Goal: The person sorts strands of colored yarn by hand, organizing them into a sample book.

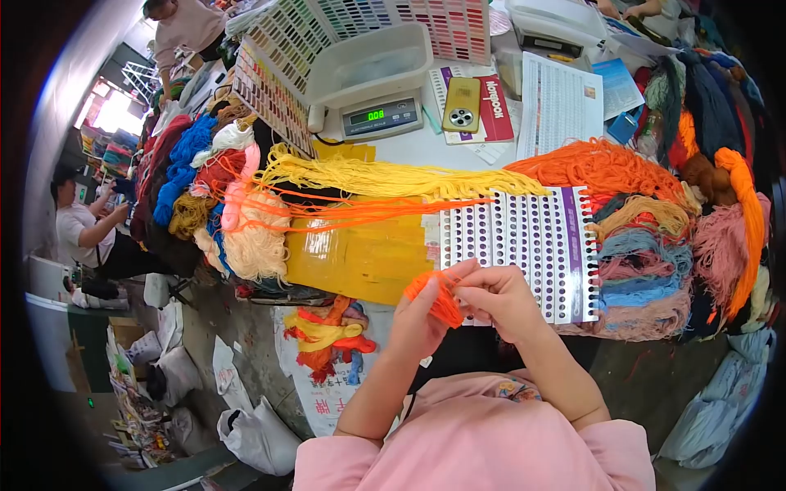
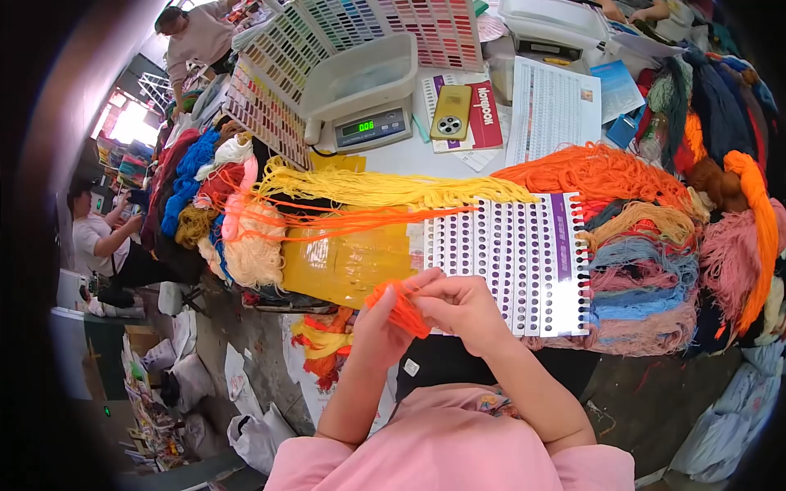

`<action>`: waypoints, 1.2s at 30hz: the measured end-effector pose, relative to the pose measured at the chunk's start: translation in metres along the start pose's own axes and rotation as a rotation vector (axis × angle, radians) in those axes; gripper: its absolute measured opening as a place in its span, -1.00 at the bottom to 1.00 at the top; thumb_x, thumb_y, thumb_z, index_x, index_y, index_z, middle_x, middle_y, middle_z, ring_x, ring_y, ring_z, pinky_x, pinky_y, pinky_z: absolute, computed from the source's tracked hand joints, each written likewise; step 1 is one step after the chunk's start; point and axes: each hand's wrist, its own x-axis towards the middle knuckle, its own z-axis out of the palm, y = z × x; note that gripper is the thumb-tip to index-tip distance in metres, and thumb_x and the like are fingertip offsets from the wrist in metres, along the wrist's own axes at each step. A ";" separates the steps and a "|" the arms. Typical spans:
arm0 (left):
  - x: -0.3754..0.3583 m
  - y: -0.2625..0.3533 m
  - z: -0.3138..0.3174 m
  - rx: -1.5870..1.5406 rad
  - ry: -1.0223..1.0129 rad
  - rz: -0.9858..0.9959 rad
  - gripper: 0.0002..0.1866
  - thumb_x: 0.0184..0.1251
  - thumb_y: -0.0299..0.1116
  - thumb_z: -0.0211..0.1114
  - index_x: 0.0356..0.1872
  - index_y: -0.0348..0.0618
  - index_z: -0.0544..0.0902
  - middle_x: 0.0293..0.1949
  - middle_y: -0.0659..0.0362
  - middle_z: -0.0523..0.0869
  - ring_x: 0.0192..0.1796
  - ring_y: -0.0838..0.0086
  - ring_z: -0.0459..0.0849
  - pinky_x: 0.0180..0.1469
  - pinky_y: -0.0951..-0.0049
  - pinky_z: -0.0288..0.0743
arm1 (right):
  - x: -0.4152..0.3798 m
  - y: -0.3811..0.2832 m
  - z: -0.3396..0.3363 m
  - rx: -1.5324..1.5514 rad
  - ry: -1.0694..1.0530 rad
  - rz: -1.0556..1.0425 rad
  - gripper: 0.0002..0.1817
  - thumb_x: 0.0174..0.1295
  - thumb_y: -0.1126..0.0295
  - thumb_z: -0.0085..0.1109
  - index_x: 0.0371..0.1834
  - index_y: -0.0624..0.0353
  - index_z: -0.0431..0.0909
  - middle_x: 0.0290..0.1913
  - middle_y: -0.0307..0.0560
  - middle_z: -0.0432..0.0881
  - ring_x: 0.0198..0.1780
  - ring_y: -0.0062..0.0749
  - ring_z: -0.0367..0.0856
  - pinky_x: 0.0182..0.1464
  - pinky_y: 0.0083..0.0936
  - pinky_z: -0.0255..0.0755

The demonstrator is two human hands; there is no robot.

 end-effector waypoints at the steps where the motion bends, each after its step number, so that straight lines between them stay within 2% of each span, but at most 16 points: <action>1: 0.000 0.003 -0.001 -0.052 -0.010 -0.005 -0.54 0.27 -0.25 -0.17 0.02 -0.49 0.23 -0.02 -0.06 0.39 -0.01 0.34 0.44 -0.04 0.40 0.38 | 0.000 0.000 0.000 0.035 -0.001 -0.011 -0.92 -0.03 0.53 0.08 -0.48 0.33 0.49 -0.67 -0.26 0.41 -0.67 -0.76 0.26 -0.68 -0.81 0.04; 8: 0.007 0.002 -0.001 0.118 0.129 0.079 -0.70 0.22 -0.33 -0.03 -0.17 -0.39 0.43 -0.19 0.02 0.53 -0.32 0.52 0.53 -0.31 0.58 0.42 | 0.001 0.000 -0.007 0.302 -0.107 0.012 -0.97 0.01 0.56 0.00 -0.49 0.28 0.44 -0.57 -0.22 0.44 -0.64 -0.71 0.31 -0.64 -0.83 0.13; 10: 0.013 0.012 -0.035 -0.107 -0.013 0.082 -0.80 0.21 -0.37 -0.04 -0.32 -0.31 0.45 -0.37 0.13 0.55 -0.53 0.63 0.43 -0.51 0.64 0.32 | 0.005 -0.001 -0.029 0.074 -0.055 -0.215 -0.97 0.04 0.54 -0.02 -0.49 0.25 0.42 -0.49 -0.18 0.47 -0.63 -0.68 0.34 -0.63 -0.81 0.20; 14: 0.004 0.065 -0.134 -0.745 0.122 0.108 -0.86 0.14 -0.53 -0.09 -0.59 -0.12 0.29 -0.72 0.38 0.20 -0.76 0.72 0.15 -0.72 0.73 0.00 | -0.022 -0.068 -0.099 0.686 -0.045 -0.319 -0.98 0.11 0.52 -0.09 -0.44 0.21 0.32 -0.48 -0.21 0.38 -0.55 -0.63 0.40 -0.56 -0.70 0.35; 17: -0.052 0.102 -0.311 -0.642 0.576 0.239 -0.79 0.15 -0.55 -0.18 -0.64 -0.04 0.27 -0.81 0.43 0.03 -0.77 0.72 0.06 -0.65 0.64 0.03 | -0.055 -0.120 -0.192 0.515 0.221 -0.463 -0.96 0.08 0.54 -0.07 -0.47 0.21 0.29 -0.56 -0.21 0.32 -0.53 -0.58 0.27 -0.40 -0.65 0.29; 18: -0.063 0.115 -0.310 -0.694 1.083 0.408 -0.76 0.19 -0.49 -0.24 -0.60 0.01 0.35 -0.83 0.44 -0.02 -0.79 0.73 0.02 -0.56 0.49 0.16 | -0.071 -0.145 -0.239 0.505 0.363 -0.588 -0.94 0.07 0.56 -0.07 -0.51 0.23 0.30 -0.57 -0.21 0.32 -0.50 -0.56 0.29 -0.35 -0.62 0.30; 19: -0.089 0.126 -0.371 -0.641 1.298 0.494 -0.72 0.22 -0.43 -0.28 -0.53 0.07 0.43 -0.86 0.45 -0.05 -0.81 0.73 -0.02 -0.47 0.33 0.21 | -0.095 -0.176 -0.303 0.379 0.331 -0.635 -0.96 0.07 0.56 -0.10 -0.50 0.24 0.32 -0.55 -0.20 0.34 -0.49 -0.52 0.31 -0.29 -0.60 0.31; 20: -0.105 0.141 -0.377 -0.715 1.305 0.525 -0.72 0.24 -0.37 -0.26 -0.52 0.02 0.46 -0.87 0.45 -0.03 -0.82 0.73 -0.02 -0.57 0.52 0.21 | -0.131 -0.211 -0.373 0.332 0.445 -0.862 -0.97 0.08 0.54 -0.10 -0.46 0.25 0.34 -0.53 -0.19 0.35 -0.46 -0.52 0.34 -0.27 -0.61 0.31; 21: -0.102 0.149 -0.356 -0.631 1.049 0.464 -0.72 0.25 -0.35 -0.24 -0.54 -0.04 0.45 -0.88 0.43 0.00 -0.83 0.73 -0.02 -0.63 0.61 0.13 | -0.155 -0.235 -0.415 0.275 0.559 -1.090 -0.95 0.09 0.52 -0.10 -0.42 0.26 0.35 -0.51 -0.19 0.37 -0.43 -0.51 0.36 -0.25 -0.62 0.31; 24: -0.035 0.130 -0.248 -0.495 0.212 0.152 -0.76 0.22 -0.33 -0.13 -0.55 -0.19 0.42 -0.83 0.40 0.16 -0.83 0.73 0.04 -0.77 0.77 -0.11 | -0.100 -0.225 -0.336 -0.037 0.722 -0.974 -0.91 0.09 0.49 -0.10 -0.39 0.25 0.40 -0.48 -0.20 0.41 -0.38 -0.53 0.40 -0.21 -0.60 0.31; 26: 0.032 0.096 -0.162 -0.539 0.220 -0.066 -0.87 0.18 -0.39 -0.05 -0.53 -0.14 0.36 -0.69 0.38 0.34 -0.79 0.74 0.11 -0.78 0.72 -0.10 | -0.027 -0.167 -0.242 -0.383 0.635 -0.771 -0.92 -0.05 0.47 0.06 -0.44 0.19 0.46 -0.47 -0.27 0.44 -0.36 -0.60 0.39 -0.21 -0.62 0.28; 28: 0.090 0.055 -0.111 -0.302 0.047 -0.273 -0.80 0.21 -0.43 -0.10 -0.19 -0.30 0.39 -0.58 0.29 0.39 -0.80 0.75 0.14 -0.69 0.77 0.03 | 0.024 -0.113 -0.195 -0.541 0.700 -0.365 -0.91 -0.17 0.47 0.15 -0.54 0.20 0.49 -0.53 -0.29 0.44 -0.42 -0.62 0.38 -0.30 -0.67 0.25; 29: 0.113 0.037 -0.074 0.106 0.388 -0.255 -0.76 0.20 -0.38 -0.05 -0.18 -0.32 0.41 -0.50 0.24 0.48 -0.79 0.75 0.13 -0.68 0.77 0.07 | 0.042 -0.090 -0.176 -0.408 0.637 -0.266 -0.93 -0.18 0.49 0.14 -0.58 0.23 0.50 -0.56 -0.28 0.46 -0.48 -0.62 0.38 -0.37 -0.67 0.26; 32: 0.172 -0.008 -0.023 0.537 0.110 -0.300 -0.74 0.13 -0.33 0.05 -0.26 -0.31 0.49 -0.41 0.16 0.58 -0.75 0.77 0.16 -0.70 0.74 0.09 | 0.088 -0.021 -0.172 -0.827 0.624 -0.365 -0.90 -0.14 0.46 0.08 -0.60 0.28 0.49 -0.65 -0.17 0.49 -0.60 -0.60 0.41 -0.52 -0.62 0.30; 33: 0.189 -0.028 -0.024 0.740 0.139 -0.252 -0.79 0.08 -0.32 0.10 -0.37 -0.27 0.52 -0.59 0.20 0.55 -0.74 0.73 0.25 -0.69 0.71 0.13 | 0.096 -0.005 -0.167 -0.859 0.638 -0.379 -0.89 -0.17 0.45 0.09 -0.64 0.29 0.46 -0.67 -0.10 0.48 -0.62 -0.50 0.43 -0.54 -0.57 0.30; 36: 0.202 -0.048 -0.006 1.058 0.099 -0.289 -0.82 0.02 -0.30 0.15 -0.51 -0.24 0.51 -0.72 0.24 0.49 -0.74 0.68 0.33 -0.69 0.68 0.16 | 0.096 0.016 -0.150 -1.230 0.660 -0.511 -0.91 -0.28 0.50 0.06 -0.61 0.17 0.46 -0.58 -0.15 0.43 -0.40 -0.26 0.39 -0.28 -0.38 0.22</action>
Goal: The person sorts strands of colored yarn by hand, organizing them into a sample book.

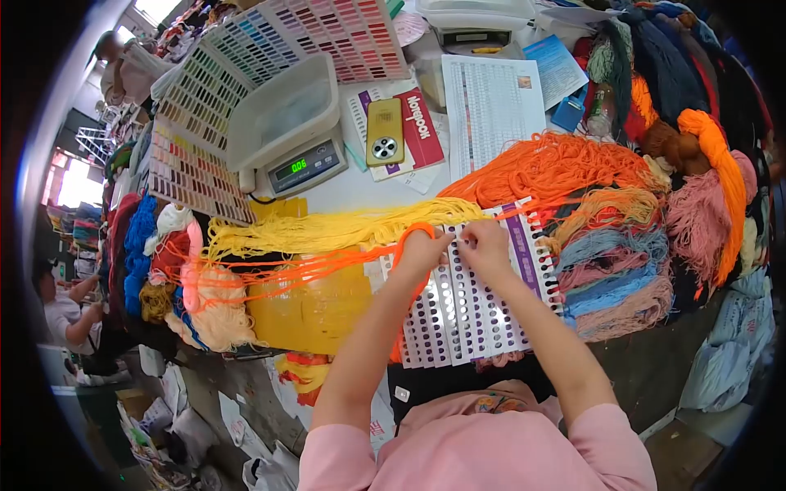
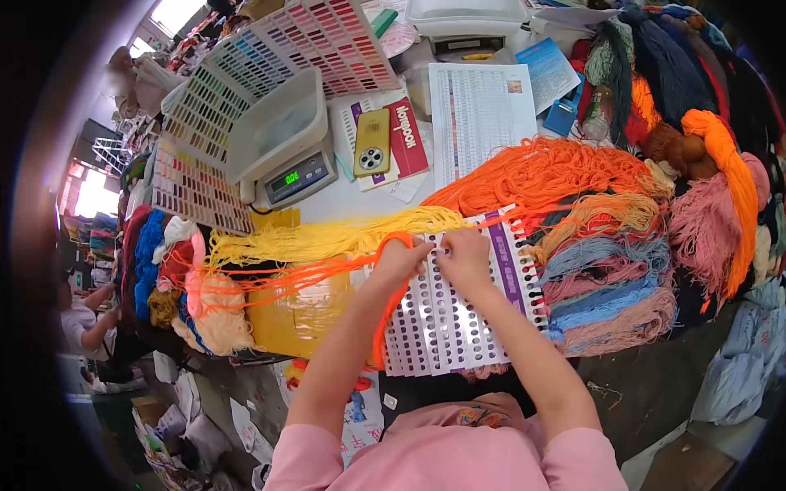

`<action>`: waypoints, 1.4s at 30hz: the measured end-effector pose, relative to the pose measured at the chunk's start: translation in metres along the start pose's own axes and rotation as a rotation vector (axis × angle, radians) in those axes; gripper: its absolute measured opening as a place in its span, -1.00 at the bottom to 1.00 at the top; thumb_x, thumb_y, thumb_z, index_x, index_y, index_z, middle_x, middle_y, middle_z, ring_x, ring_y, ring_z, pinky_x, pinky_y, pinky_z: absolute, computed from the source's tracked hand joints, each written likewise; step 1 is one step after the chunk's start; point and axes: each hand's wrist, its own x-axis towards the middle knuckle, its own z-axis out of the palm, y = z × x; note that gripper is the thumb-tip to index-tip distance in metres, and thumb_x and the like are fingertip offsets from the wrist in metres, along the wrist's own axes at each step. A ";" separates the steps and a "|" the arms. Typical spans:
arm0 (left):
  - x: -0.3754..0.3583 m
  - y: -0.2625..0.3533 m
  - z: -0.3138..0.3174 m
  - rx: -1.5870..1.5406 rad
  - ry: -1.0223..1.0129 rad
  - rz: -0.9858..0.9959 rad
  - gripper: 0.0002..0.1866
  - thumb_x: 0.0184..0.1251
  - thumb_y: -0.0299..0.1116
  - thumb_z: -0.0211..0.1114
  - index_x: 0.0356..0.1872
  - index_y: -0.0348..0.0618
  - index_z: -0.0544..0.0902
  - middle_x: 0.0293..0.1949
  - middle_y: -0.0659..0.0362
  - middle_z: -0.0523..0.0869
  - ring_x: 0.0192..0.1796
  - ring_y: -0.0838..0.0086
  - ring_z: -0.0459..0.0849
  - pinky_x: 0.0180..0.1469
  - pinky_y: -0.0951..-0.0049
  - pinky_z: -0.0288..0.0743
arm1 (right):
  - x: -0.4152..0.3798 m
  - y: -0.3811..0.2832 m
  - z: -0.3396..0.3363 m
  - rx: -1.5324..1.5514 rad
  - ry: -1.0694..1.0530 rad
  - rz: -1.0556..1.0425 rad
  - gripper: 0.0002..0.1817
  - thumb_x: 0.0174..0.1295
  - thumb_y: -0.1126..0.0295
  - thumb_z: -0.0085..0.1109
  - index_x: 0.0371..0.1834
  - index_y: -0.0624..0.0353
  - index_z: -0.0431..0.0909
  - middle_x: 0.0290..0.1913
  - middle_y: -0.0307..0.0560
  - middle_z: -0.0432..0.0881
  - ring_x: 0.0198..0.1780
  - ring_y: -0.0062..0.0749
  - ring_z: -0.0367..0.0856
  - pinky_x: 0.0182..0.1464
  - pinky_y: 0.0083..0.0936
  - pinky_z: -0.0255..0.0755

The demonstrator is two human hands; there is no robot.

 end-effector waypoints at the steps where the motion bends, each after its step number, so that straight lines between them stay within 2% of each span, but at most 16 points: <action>1: 0.004 -0.004 0.001 0.036 0.025 0.044 -0.83 -0.01 -0.32 0.19 -0.60 -0.21 0.49 -0.78 0.27 0.43 -0.75 0.66 0.35 -0.70 0.67 0.17 | -0.001 0.004 -0.001 -0.021 0.010 0.013 -0.89 -0.28 0.49 0.07 -0.59 0.17 0.46 -0.56 -0.14 0.42 -0.36 -0.25 0.37 -0.25 -0.36 0.20; 4: 0.000 -0.004 -0.005 0.119 -0.009 -0.012 -0.85 -0.01 -0.35 0.18 -0.60 -0.21 0.49 -0.78 0.28 0.42 -0.74 0.66 0.35 -0.69 0.68 0.17 | -0.001 0.009 -0.004 -0.033 0.040 -0.027 -0.83 -0.28 0.46 0.08 -0.52 0.18 0.46 -0.49 -0.11 0.40 -0.28 -0.21 0.33 -0.20 -0.33 0.15; 7: -0.004 -0.009 -0.011 -0.174 -0.077 -0.027 -0.89 0.01 -0.44 0.14 -0.62 -0.22 0.47 -0.74 0.30 0.42 -0.74 0.68 0.33 -0.69 0.69 0.16 | -0.008 0.007 0.005 0.001 0.013 -0.246 -0.67 -0.27 0.37 0.14 -0.36 0.25 0.42 -0.40 -0.07 0.37 -0.27 -0.21 0.32 -0.20 -0.34 0.15; 11: 0.000 -0.004 -0.009 -0.235 -0.080 0.044 -0.89 0.04 -0.49 0.09 -0.63 -0.22 0.44 -0.71 0.31 0.40 -0.73 0.70 0.31 -0.68 0.70 0.15 | -0.016 -0.017 -0.003 -0.117 0.001 -0.245 -0.55 -0.35 0.33 0.21 -0.28 0.23 0.43 -0.34 -0.11 0.33 -0.25 -0.26 0.31 -0.20 -0.36 0.16; 17: 0.012 -0.018 0.006 -0.209 0.019 0.062 -0.91 0.11 -0.44 0.05 -0.52 -0.21 0.44 -0.74 0.33 0.36 -0.73 0.74 0.28 -0.69 0.71 0.12 | -0.011 -0.004 0.001 0.124 0.021 -0.156 -0.59 -0.35 0.36 0.23 -0.31 0.15 0.46 -0.34 -0.11 0.34 -0.27 -0.28 0.32 -0.20 -0.39 0.15; 21: -0.010 -0.006 -0.024 -0.864 -0.160 -0.102 -0.85 0.18 -0.35 0.02 -0.32 -0.20 0.46 -0.62 0.34 0.43 -0.76 0.82 0.10 -0.72 0.79 0.00 | -0.013 0.002 0.005 0.089 0.090 -0.193 -0.74 -0.17 0.46 0.12 -0.31 0.15 0.46 -0.38 -0.11 0.36 -0.30 -0.28 0.33 -0.22 -0.40 0.16; 24: -0.020 -0.005 -0.040 -1.241 -0.552 -0.102 -0.85 0.14 -0.41 0.04 -0.26 -0.17 0.46 -0.52 0.31 0.50 -0.71 0.83 0.17 -0.71 0.80 0.05 | -0.014 0.010 0.010 0.157 0.091 -0.225 -0.78 -0.14 0.52 0.06 -0.34 0.15 0.46 -0.40 -0.10 0.36 -0.30 -0.28 0.33 -0.22 -0.39 0.15; 27: -0.006 -0.002 -0.017 -0.575 -0.456 -0.138 -0.86 0.14 -0.35 0.08 -0.29 -0.13 0.48 -0.58 0.35 0.46 -0.69 0.86 0.24 -0.70 0.84 0.07 | -0.014 0.014 0.008 0.321 0.149 -0.224 -0.78 -0.15 0.56 0.01 -0.35 0.15 0.45 -0.41 -0.10 0.36 -0.30 -0.26 0.33 -0.22 -0.38 0.15; 30: -0.011 0.007 -0.001 0.145 -0.096 0.000 -0.84 0.06 -0.31 0.17 -0.38 -0.14 0.50 -0.61 0.33 0.47 -0.69 0.84 0.28 -0.71 0.83 0.08 | -0.016 0.010 0.004 0.071 0.201 -0.240 -0.75 -0.16 0.51 0.03 -0.31 0.13 0.44 -0.38 -0.11 0.36 -0.29 -0.24 0.32 -0.19 -0.34 0.14; 34: -0.045 0.031 -0.078 -0.231 0.017 -0.160 -0.79 0.11 -0.22 0.13 -0.57 -0.10 0.45 -0.72 0.29 0.43 -0.77 0.75 0.18 -0.73 0.77 0.10 | -0.016 -0.007 -0.003 -0.134 0.066 -0.176 -0.52 -0.29 0.25 0.18 -0.19 0.15 0.40 -0.30 -0.07 0.33 -0.17 -0.25 0.26 -0.09 -0.28 0.04; 35: -0.050 0.020 -0.108 -0.441 0.217 -0.209 -0.79 0.15 -0.22 0.08 -0.60 -0.04 0.40 -0.76 0.35 0.33 -0.79 0.76 0.14 -0.75 0.80 0.05 | -0.015 -0.006 -0.002 -0.168 0.012 -0.130 -0.47 -0.30 0.18 0.17 -0.17 0.15 0.40 -0.29 -0.06 0.33 -0.14 -0.26 0.25 -0.06 -0.28 0.01; 37: -0.065 -0.010 -0.210 -0.762 0.018 -0.023 -0.81 0.18 -0.26 0.05 -0.57 -0.05 0.35 -0.70 0.36 0.35 -0.79 0.78 0.21 -0.76 0.75 0.10 | -0.014 -0.007 -0.003 -0.183 -0.005 -0.092 -0.47 -0.28 0.16 0.14 -0.16 0.15 0.39 -0.28 -0.06 0.33 -0.13 -0.26 0.24 -0.06 -0.29 0.00; 39: -0.094 -0.020 -0.289 -1.085 0.072 0.104 -0.86 0.21 -0.31 0.00 -0.51 -0.07 0.38 -0.67 0.38 0.37 -0.77 0.81 0.26 -0.77 0.75 0.12 | -0.014 -0.007 -0.001 -0.180 -0.027 -0.067 -0.46 -0.28 0.15 0.13 -0.15 0.16 0.38 -0.25 -0.05 0.33 -0.13 -0.25 0.23 -0.05 -0.27 -0.01; 40: -0.109 -0.004 -0.288 -1.022 0.483 0.158 -0.88 0.23 -0.32 -0.04 -0.37 -0.12 0.42 -0.66 0.39 0.38 -0.76 0.82 0.25 -0.77 0.79 0.10 | -0.014 -0.007 0.000 -0.190 -0.035 -0.059 -0.46 -0.28 0.15 0.13 -0.15 0.16 0.38 -0.24 -0.04 0.33 -0.13 -0.25 0.23 -0.05 -0.27 -0.01; 41: -0.115 -0.017 -0.321 -1.033 0.584 0.217 -0.77 0.24 -0.30 -0.05 -0.15 -0.17 0.39 -0.65 0.39 0.39 -0.76 0.84 0.24 -0.78 0.83 0.07 | -0.015 -0.008 0.000 -0.200 -0.046 -0.055 -0.46 -0.28 0.15 0.13 -0.15 0.16 0.38 -0.24 -0.04 0.32 -0.12 -0.25 0.23 -0.04 -0.26 -0.01; 42: -0.130 -0.021 -0.329 -0.974 0.617 0.238 -0.75 0.24 -0.30 -0.06 -0.11 -0.18 0.36 -0.65 0.39 0.40 -0.76 0.84 0.23 -0.79 0.83 0.05 | -0.014 -0.008 0.000 -0.212 -0.057 -0.054 -0.46 -0.28 0.14 0.14 -0.15 0.16 0.38 -0.24 -0.04 0.32 -0.12 -0.25 0.23 -0.04 -0.26 -0.01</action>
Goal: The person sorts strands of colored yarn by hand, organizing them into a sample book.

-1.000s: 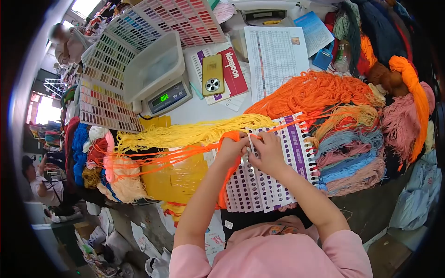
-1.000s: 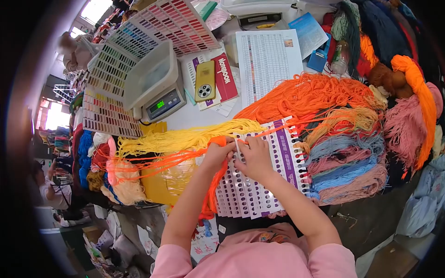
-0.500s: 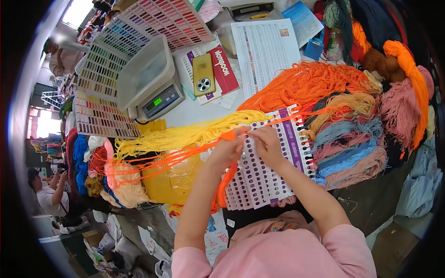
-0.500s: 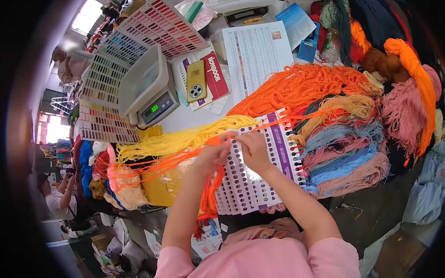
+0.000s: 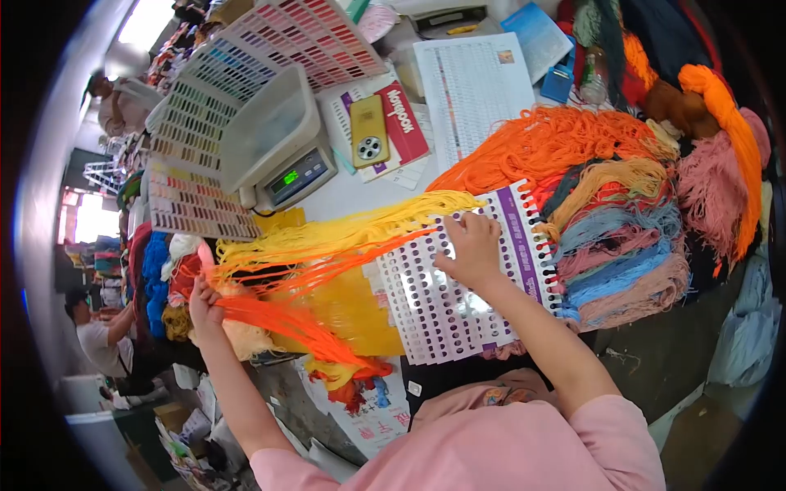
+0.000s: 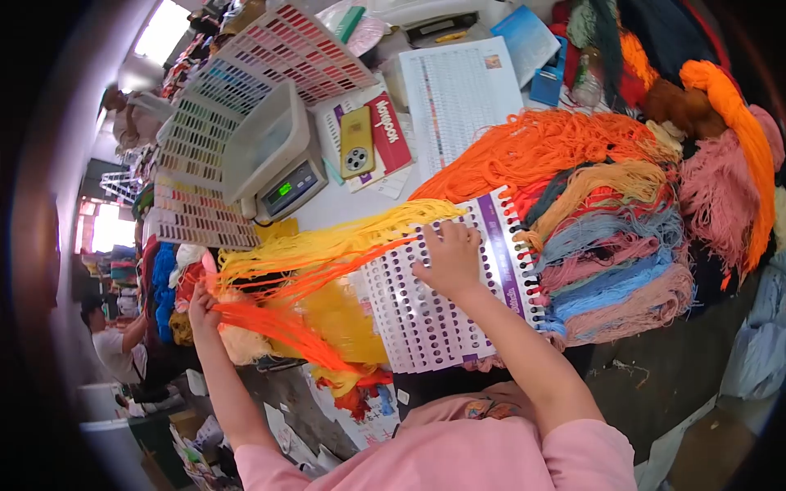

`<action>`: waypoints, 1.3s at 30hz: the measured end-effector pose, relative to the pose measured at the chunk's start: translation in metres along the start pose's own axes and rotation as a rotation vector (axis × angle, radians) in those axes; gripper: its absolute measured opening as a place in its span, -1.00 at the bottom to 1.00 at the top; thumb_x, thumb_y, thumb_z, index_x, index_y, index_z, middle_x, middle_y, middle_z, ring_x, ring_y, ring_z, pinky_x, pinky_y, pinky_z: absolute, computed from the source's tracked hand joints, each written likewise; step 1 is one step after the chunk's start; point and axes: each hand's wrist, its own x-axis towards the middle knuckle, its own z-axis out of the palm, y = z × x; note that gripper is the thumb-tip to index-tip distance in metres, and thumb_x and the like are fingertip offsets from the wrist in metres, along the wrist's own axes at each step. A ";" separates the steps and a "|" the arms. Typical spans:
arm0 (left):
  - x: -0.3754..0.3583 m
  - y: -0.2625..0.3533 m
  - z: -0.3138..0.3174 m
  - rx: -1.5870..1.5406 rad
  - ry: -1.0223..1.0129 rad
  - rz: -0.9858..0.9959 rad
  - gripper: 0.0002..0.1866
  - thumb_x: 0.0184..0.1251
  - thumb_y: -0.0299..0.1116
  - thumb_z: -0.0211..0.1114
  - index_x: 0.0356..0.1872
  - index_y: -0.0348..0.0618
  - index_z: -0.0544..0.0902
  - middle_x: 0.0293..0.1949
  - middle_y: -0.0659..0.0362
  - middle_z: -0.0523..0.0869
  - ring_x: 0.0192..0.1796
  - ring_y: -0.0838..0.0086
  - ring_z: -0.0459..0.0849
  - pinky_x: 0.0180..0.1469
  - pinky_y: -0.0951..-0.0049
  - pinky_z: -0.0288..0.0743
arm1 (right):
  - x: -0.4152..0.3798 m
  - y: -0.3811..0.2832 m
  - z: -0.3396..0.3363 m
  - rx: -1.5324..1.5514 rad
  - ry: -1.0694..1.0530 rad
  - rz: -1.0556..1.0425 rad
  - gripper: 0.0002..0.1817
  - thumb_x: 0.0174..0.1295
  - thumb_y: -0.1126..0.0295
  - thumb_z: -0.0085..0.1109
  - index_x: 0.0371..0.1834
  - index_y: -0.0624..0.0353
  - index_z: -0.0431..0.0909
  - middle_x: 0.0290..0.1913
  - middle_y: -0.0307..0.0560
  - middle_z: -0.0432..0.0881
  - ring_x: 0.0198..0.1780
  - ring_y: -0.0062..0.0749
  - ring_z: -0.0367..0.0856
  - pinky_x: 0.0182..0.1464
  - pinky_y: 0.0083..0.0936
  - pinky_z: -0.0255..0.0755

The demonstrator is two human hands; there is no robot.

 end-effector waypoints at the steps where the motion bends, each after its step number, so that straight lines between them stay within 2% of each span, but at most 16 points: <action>1: -0.007 0.010 -0.012 0.047 0.006 0.047 -0.72 0.25 -0.30 -0.07 -0.07 -0.19 0.34 -0.65 0.39 0.40 -0.76 0.84 0.22 -0.79 0.84 0.04 | 0.000 0.000 0.002 0.030 0.078 -0.032 -0.49 -0.34 0.21 0.15 -0.20 0.17 0.41 -0.33 -0.07 0.28 -0.20 -0.24 0.21 -0.10 -0.28 0.01; 3: -0.038 0.019 -0.011 0.145 -0.004 0.095 -0.67 0.26 -0.32 -0.09 0.02 -0.21 0.29 -0.65 0.38 0.40 -0.78 0.85 0.17 -0.81 0.84 -0.02 | 0.002 -0.004 -0.003 -0.013 -0.003 0.009 -0.46 -0.32 0.19 0.16 -0.18 0.17 0.40 -0.27 -0.05 0.30 -0.14 -0.23 0.22 -0.05 -0.26 0.00; 8: -0.139 0.027 0.006 -0.100 -0.459 0.061 -0.60 0.30 -0.22 -0.21 0.04 -0.30 0.24 -0.57 0.30 0.40 -0.73 0.80 0.20 -0.76 0.80 0.04 | 0.000 -0.010 -0.001 -0.055 0.014 -0.046 -0.45 -0.35 0.22 0.19 -0.17 0.17 0.41 -0.22 -0.02 0.32 -0.12 -0.17 0.24 -0.05 -0.24 0.05; 10: -0.162 0.035 0.008 -0.031 -0.520 0.222 -0.55 0.30 -0.15 -0.26 0.04 -0.33 0.25 -0.38 0.20 0.49 -0.52 0.70 0.41 -0.57 0.73 0.26 | 0.000 -0.011 0.001 0.009 0.060 -0.081 -0.48 -0.36 0.26 0.19 -0.19 0.17 0.41 -0.24 0.00 0.34 -0.16 -0.15 0.28 -0.09 -0.25 0.10; 12: -0.196 0.039 0.036 0.121 -0.116 0.365 -0.52 0.30 -0.12 -0.28 0.03 -0.34 0.27 -0.12 0.11 0.48 -0.15 0.50 0.47 -0.23 0.57 0.36 | 0.003 -0.024 -0.003 0.028 0.119 -0.207 -0.56 -0.29 0.37 0.17 -0.22 0.21 0.41 -0.24 0.01 0.36 -0.18 -0.15 0.32 -0.12 -0.29 0.17; 14: -0.194 0.042 0.015 0.316 -0.352 0.507 -0.46 0.28 -0.02 -0.31 0.01 -0.29 0.33 0.07 0.05 0.35 0.13 0.37 0.29 0.10 0.36 0.16 | 0.007 -0.059 -0.002 0.232 0.123 -0.321 -0.62 -0.24 0.45 0.13 -0.24 0.23 0.40 -0.22 0.00 0.38 -0.15 -0.15 0.34 -0.10 -0.32 0.20; 20: -0.209 0.029 0.018 1.152 -0.515 0.906 -0.49 0.27 -0.03 -0.30 0.01 -0.21 0.37 0.19 0.03 0.11 0.26 0.23 0.01 0.23 0.27 -0.15 | 0.011 -0.222 -0.051 0.792 -0.185 -0.742 -0.68 -0.18 0.56 0.06 -0.25 0.27 0.41 -0.17 0.03 0.42 -0.11 -0.20 0.39 -0.07 -0.45 0.26; 24: -0.230 0.018 0.016 1.562 -0.334 1.114 -0.60 0.17 -0.25 -0.13 0.03 -0.16 0.35 0.19 0.00 0.09 0.27 0.17 -0.03 0.23 0.23 -0.17 | -0.028 -0.312 -0.056 1.257 -0.519 -0.556 -0.80 -0.06 0.48 0.09 -0.32 0.26 0.45 -0.27 -0.07 0.47 -0.22 -0.39 0.44 -0.19 -0.51 0.31; 25: -0.228 0.016 0.008 1.533 -0.313 1.164 -0.63 0.19 -0.28 -0.13 0.00 -0.16 0.35 0.16 -0.01 0.16 0.24 0.19 0.05 0.22 0.25 -0.13 | -0.033 -0.314 -0.051 1.272 -0.671 -0.494 -0.82 -0.03 0.46 0.08 -0.33 0.26 0.46 -0.33 -0.10 0.49 -0.29 -0.44 0.45 -0.26 -0.53 0.32; 28: -0.213 0.018 -0.022 1.066 -0.534 0.877 -0.68 0.19 -0.32 -0.14 -0.06 -0.17 0.38 0.13 0.00 0.24 0.22 0.24 0.13 0.20 0.29 -0.04 | -0.039 -0.307 -0.035 1.027 -1.153 -0.354 -0.85 0.06 0.40 0.04 -0.37 0.26 0.46 -0.52 -0.19 0.50 -0.52 -0.58 0.43 -0.49 -0.57 0.31; 29: -0.222 0.022 -0.025 0.838 -0.459 0.753 -0.72 0.24 -0.32 -0.16 -0.12 -0.21 0.40 -0.04 0.03 0.43 0.08 0.27 0.36 0.08 0.39 0.19 | -0.045 -0.305 -0.027 1.004 -1.130 -0.353 -0.85 0.08 0.38 0.02 -0.40 0.25 0.46 -0.58 -0.20 0.48 -0.58 -0.59 0.40 -0.54 -0.59 0.28; 32: -0.216 0.021 -0.049 -0.140 -0.373 0.113 -0.71 0.27 -0.27 -0.18 -0.15 -0.23 0.40 -0.22 0.09 0.55 -0.11 0.33 0.51 -0.09 0.43 0.35 | -0.062 -0.296 0.004 0.857 -1.036 -0.430 -0.81 0.12 0.34 -0.05 -0.50 0.23 0.43 -0.73 -0.19 0.42 -0.70 -0.57 0.36 -0.63 -0.61 0.23; 33: -0.223 0.026 -0.045 -0.196 -0.236 0.085 -0.71 0.28 -0.27 -0.21 -0.20 -0.26 0.40 -0.48 0.21 0.54 -0.41 0.53 0.52 -0.33 0.61 0.36 | -0.067 -0.293 0.013 0.755 -0.985 -0.519 -0.79 0.13 0.31 -0.06 -0.53 0.22 0.41 -0.74 -0.16 0.40 -0.70 -0.54 0.38 -0.63 -0.60 0.25; 34: -0.216 0.025 -0.056 -0.284 -0.271 0.073 -0.71 0.28 -0.26 -0.20 -0.21 -0.25 0.40 -0.54 0.25 0.48 -0.50 0.57 0.44 -0.41 0.63 0.31 | -0.069 -0.293 0.019 0.652 -0.931 -0.606 -0.76 0.14 0.29 -0.08 -0.56 0.20 0.40 -0.76 -0.13 0.39 -0.70 -0.50 0.40 -0.62 -0.59 0.26; 35: -0.204 0.023 -0.072 -0.372 -0.306 0.062 -0.72 0.29 -0.26 -0.20 -0.23 -0.24 0.39 -0.61 0.29 0.43 -0.60 0.62 0.36 -0.49 0.65 0.25 | -0.072 -0.297 0.014 0.500 -0.992 -0.600 -0.77 0.15 0.27 -0.13 -0.55 0.17 0.38 -0.76 -0.04 0.38 -0.70 -0.26 0.43 -0.61 -0.45 0.30; 39: -0.185 0.015 -0.102 -0.529 -0.216 0.007 -0.76 0.28 -0.26 -0.19 -0.28 -0.21 0.38 -0.76 0.39 0.20 -0.77 0.74 0.07 -0.67 0.74 -0.03 | -0.085 -0.287 0.050 0.164 -0.824 -0.919 -0.84 0.12 0.31 -0.13 -0.42 0.16 0.38 -0.74 -0.01 0.41 -0.66 -0.09 0.44 -0.58 -0.31 0.32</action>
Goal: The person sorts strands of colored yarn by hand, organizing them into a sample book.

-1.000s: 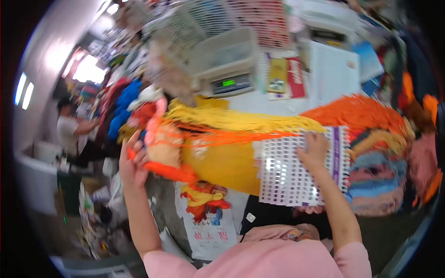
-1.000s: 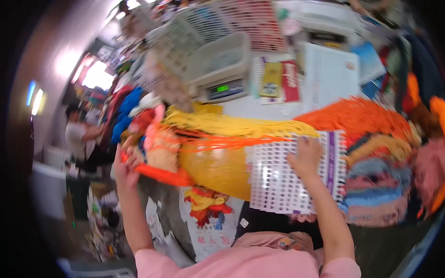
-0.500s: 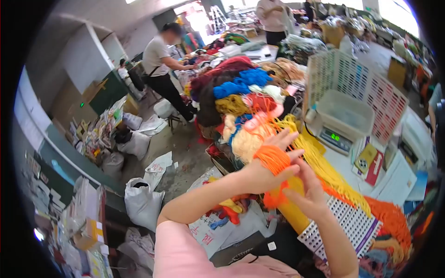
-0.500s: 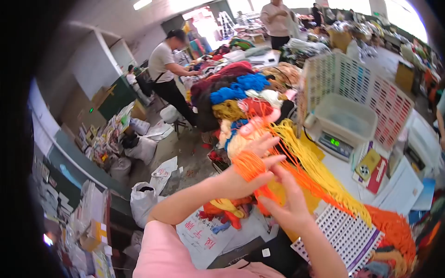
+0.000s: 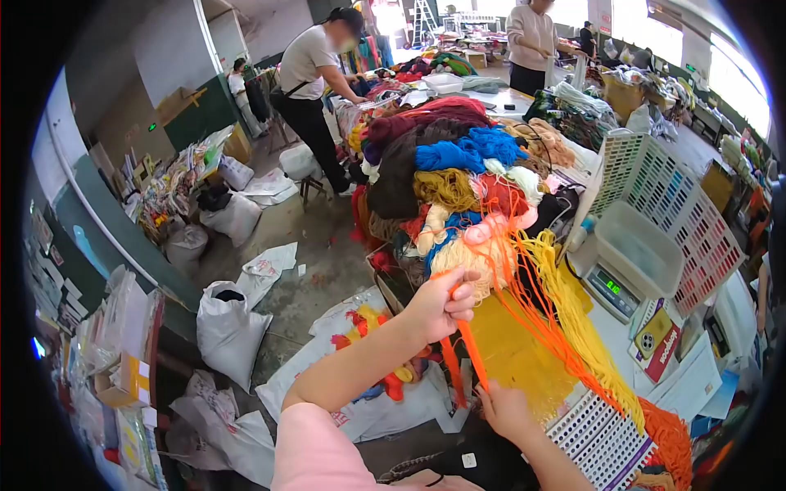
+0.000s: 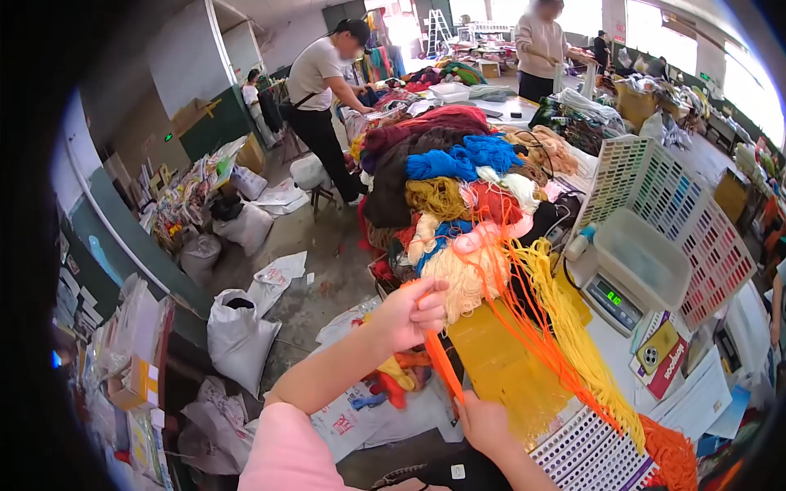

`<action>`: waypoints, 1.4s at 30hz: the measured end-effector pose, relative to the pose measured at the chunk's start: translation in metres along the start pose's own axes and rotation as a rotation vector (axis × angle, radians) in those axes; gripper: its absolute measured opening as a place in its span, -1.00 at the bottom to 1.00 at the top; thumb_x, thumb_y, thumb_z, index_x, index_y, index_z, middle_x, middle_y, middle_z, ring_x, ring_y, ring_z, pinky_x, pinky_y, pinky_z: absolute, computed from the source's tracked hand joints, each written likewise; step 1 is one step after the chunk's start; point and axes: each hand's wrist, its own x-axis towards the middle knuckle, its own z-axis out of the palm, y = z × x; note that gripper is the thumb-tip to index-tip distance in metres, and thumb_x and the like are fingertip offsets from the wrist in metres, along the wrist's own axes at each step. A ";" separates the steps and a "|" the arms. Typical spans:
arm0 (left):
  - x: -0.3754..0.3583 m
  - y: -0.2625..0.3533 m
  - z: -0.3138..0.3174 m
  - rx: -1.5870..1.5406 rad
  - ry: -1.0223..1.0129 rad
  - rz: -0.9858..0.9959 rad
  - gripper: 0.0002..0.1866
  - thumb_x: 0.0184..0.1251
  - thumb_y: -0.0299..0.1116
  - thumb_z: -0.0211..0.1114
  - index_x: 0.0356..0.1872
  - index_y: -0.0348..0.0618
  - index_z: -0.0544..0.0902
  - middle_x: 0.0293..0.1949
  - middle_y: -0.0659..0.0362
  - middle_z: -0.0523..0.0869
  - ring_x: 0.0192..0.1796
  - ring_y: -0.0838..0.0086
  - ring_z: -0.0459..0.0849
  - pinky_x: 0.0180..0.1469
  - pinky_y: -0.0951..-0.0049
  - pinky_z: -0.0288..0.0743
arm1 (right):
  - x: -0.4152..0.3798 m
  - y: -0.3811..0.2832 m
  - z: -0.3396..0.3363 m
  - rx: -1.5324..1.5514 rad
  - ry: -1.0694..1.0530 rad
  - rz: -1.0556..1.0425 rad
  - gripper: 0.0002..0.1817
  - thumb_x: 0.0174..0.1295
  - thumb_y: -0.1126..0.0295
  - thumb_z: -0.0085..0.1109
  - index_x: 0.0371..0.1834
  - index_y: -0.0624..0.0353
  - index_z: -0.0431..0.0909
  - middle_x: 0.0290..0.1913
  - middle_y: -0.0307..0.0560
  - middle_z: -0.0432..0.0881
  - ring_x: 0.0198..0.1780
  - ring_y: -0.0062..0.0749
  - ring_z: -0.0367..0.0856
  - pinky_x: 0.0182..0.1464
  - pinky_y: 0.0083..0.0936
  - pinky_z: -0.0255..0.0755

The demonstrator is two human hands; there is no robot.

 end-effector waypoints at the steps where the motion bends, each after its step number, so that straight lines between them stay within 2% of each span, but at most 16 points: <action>1: 0.001 -0.001 -0.005 0.015 -0.015 0.012 -0.77 0.28 -0.27 -0.18 -0.27 -0.19 0.38 -0.77 0.40 0.19 -0.77 0.74 0.07 -0.68 0.73 -0.04 | 0.002 0.004 0.007 -0.019 -0.017 -0.008 -0.84 0.11 0.32 -0.12 -0.38 0.17 0.38 -0.74 -0.01 0.42 -0.66 -0.07 0.42 -0.58 -0.30 0.31; 5: 0.011 -0.018 -0.024 0.132 -0.043 0.038 -0.82 0.24 -0.30 -0.11 -0.22 -0.11 0.36 -0.79 0.41 0.18 -0.78 0.75 0.08 -0.72 0.71 -0.08 | 0.007 0.031 0.031 0.004 0.090 -0.311 -0.79 0.07 0.36 -0.06 -0.25 0.21 0.37 -0.74 0.03 0.41 -0.69 0.00 0.38 -0.57 -0.27 0.31; 7: 0.018 -0.035 -0.026 0.205 0.004 0.053 -0.82 0.22 -0.30 -0.07 -0.21 -0.10 0.36 -0.77 0.41 0.20 -0.77 0.74 0.08 -0.72 0.70 -0.10 | 0.003 0.046 0.033 0.028 0.255 -0.404 -0.80 0.05 0.41 -0.04 -0.28 0.27 0.39 -0.74 0.00 0.42 -0.74 -0.12 0.38 -0.62 -0.36 0.31; 9: 0.025 -0.061 -0.025 0.285 0.132 0.092 -0.80 0.21 -0.21 -0.03 -0.29 -0.10 0.41 -0.74 0.40 0.25 -0.75 0.72 0.14 -0.71 0.70 -0.05 | -0.010 0.056 0.029 0.074 0.306 -0.329 -0.77 -0.02 0.44 0.03 -0.27 0.29 0.41 -0.56 0.02 0.43 -0.57 -0.16 0.39 -0.52 -0.39 0.33; 11: 0.030 -0.096 -0.033 0.252 0.226 -0.016 -0.79 0.21 -0.21 -0.02 -0.33 -0.13 0.43 -0.70 0.37 0.31 -0.73 0.72 0.19 -0.70 0.70 -0.01 | -0.041 0.053 0.007 0.136 0.246 -0.079 -0.66 -0.14 0.43 0.15 -0.23 0.27 0.41 -0.19 0.09 0.42 -0.17 -0.10 0.41 -0.25 -0.36 0.37; 14: 0.029 -0.156 -0.033 0.113 0.251 -0.006 -0.78 0.21 -0.23 -0.02 -0.35 -0.18 0.43 -0.65 0.31 0.36 -0.73 0.68 0.22 -0.72 0.68 0.02 | -0.069 0.063 -0.002 0.255 0.354 0.067 -0.77 -0.07 0.45 0.10 -0.33 0.33 0.43 -0.28 0.02 0.48 -0.32 -0.31 0.50 -0.42 -0.52 0.39; 17: 0.010 -0.197 -0.032 0.057 0.238 -0.050 -0.77 0.22 -0.23 -0.04 -0.31 -0.20 0.42 -0.62 0.29 0.38 -0.74 0.67 0.20 -0.72 0.67 0.03 | -0.092 0.054 -0.017 0.345 0.341 0.176 -0.73 0.01 0.45 0.01 -0.17 0.22 0.40 -0.20 -0.02 0.45 -0.20 -0.31 0.43 -0.21 -0.51 0.33; 20: -0.017 -0.217 -0.043 0.105 0.080 -0.106 -0.73 0.25 -0.22 -0.11 -0.33 -0.23 0.43 -0.72 0.32 0.28 -0.78 0.68 0.11 -0.74 0.68 -0.05 | -0.110 0.043 -0.017 0.424 0.368 0.215 -0.79 0.00 0.48 0.03 -0.25 0.24 0.44 -0.20 -0.01 0.45 -0.20 -0.30 0.42 -0.23 -0.53 0.34; 24: -0.034 -0.241 -0.050 0.221 0.196 -0.111 -0.73 0.24 -0.22 -0.10 -0.31 -0.23 0.43 -0.73 0.35 0.21 -0.77 0.70 0.06 -0.75 0.69 -0.12 | -0.148 0.043 -0.018 0.446 0.448 0.181 -0.79 -0.01 0.50 0.03 -0.25 0.22 0.45 -0.17 -0.06 0.45 -0.16 -0.34 0.42 -0.22 -0.53 0.34; 27: -0.034 -0.259 -0.040 0.352 0.103 -0.188 -0.76 0.24 -0.26 -0.08 -0.27 -0.21 0.45 -0.64 0.27 0.39 -0.68 0.66 0.30 -0.67 0.70 0.12 | -0.183 0.039 -0.030 0.540 0.492 0.287 -0.79 -0.01 0.53 0.02 -0.25 0.22 0.45 -0.19 -0.08 0.45 -0.16 -0.39 0.41 -0.20 -0.57 0.32; 29: -0.038 -0.278 -0.010 0.316 0.097 -0.148 -0.73 0.24 -0.25 -0.08 -0.22 -0.22 0.45 -0.44 0.20 0.48 -0.43 0.62 0.42 -0.43 0.67 0.27 | -0.206 0.045 -0.035 0.579 0.512 0.378 -0.79 -0.01 0.54 0.01 -0.25 0.21 0.45 -0.19 -0.08 0.44 -0.16 -0.39 0.40 -0.20 -0.58 0.32; 33: -0.049 -0.284 0.038 0.459 -0.113 -0.275 -0.67 0.25 -0.23 -0.09 -0.10 -0.23 0.42 -0.10 0.16 0.47 -0.02 0.57 0.39 0.00 0.56 0.25 | -0.229 0.060 -0.024 0.845 0.761 0.469 -0.87 0.05 0.50 0.00 -0.32 0.27 0.47 -0.38 -0.19 0.47 -0.33 -0.54 0.42 -0.31 -0.68 0.31; 36: -0.051 -0.290 0.050 0.511 -0.210 -0.267 -0.64 0.25 -0.21 -0.10 -0.04 -0.22 0.39 -0.16 0.23 0.50 -0.08 0.62 0.41 -0.06 0.59 0.28 | -0.228 0.046 -0.035 1.127 0.831 0.629 -0.85 0.05 0.47 0.03 -0.31 0.27 0.47 -0.39 -0.15 0.48 -0.35 -0.57 0.43 -0.32 -0.71 0.31; 39: -0.049 -0.295 0.053 0.491 -0.199 -0.319 -0.62 0.26 -0.21 -0.11 0.01 -0.23 0.34 -0.16 0.22 0.48 -0.12 0.63 0.41 -0.11 0.62 0.30 | -0.217 0.038 -0.050 1.238 0.699 0.685 -0.82 0.02 0.45 0.07 -0.30 0.26 0.48 -0.36 -0.12 0.52 -0.38 -0.55 0.45 -0.33 -0.71 0.33; 40: -0.047 -0.295 0.051 0.512 -0.246 -0.347 -0.61 0.26 -0.20 -0.11 0.02 -0.24 0.34 -0.17 0.21 0.48 -0.15 0.63 0.42 -0.14 0.63 0.31 | -0.205 0.032 -0.049 1.344 0.793 0.606 -0.85 -0.01 0.48 0.02 -0.43 0.38 0.45 -0.49 -0.06 0.51 -0.58 -0.52 0.48 -0.62 -0.72 0.31; 42: -0.044 -0.294 0.046 0.552 -0.339 -0.407 -0.59 0.26 -0.19 -0.11 0.03 -0.25 0.32 -0.18 0.20 0.48 -0.22 0.63 0.44 -0.22 0.65 0.34 | -0.197 0.035 -0.046 1.363 0.740 0.564 -0.87 0.01 0.50 -0.01 -0.49 0.38 0.45 -0.62 -0.11 0.48 -0.70 -0.58 0.41 -0.70 -0.77 0.24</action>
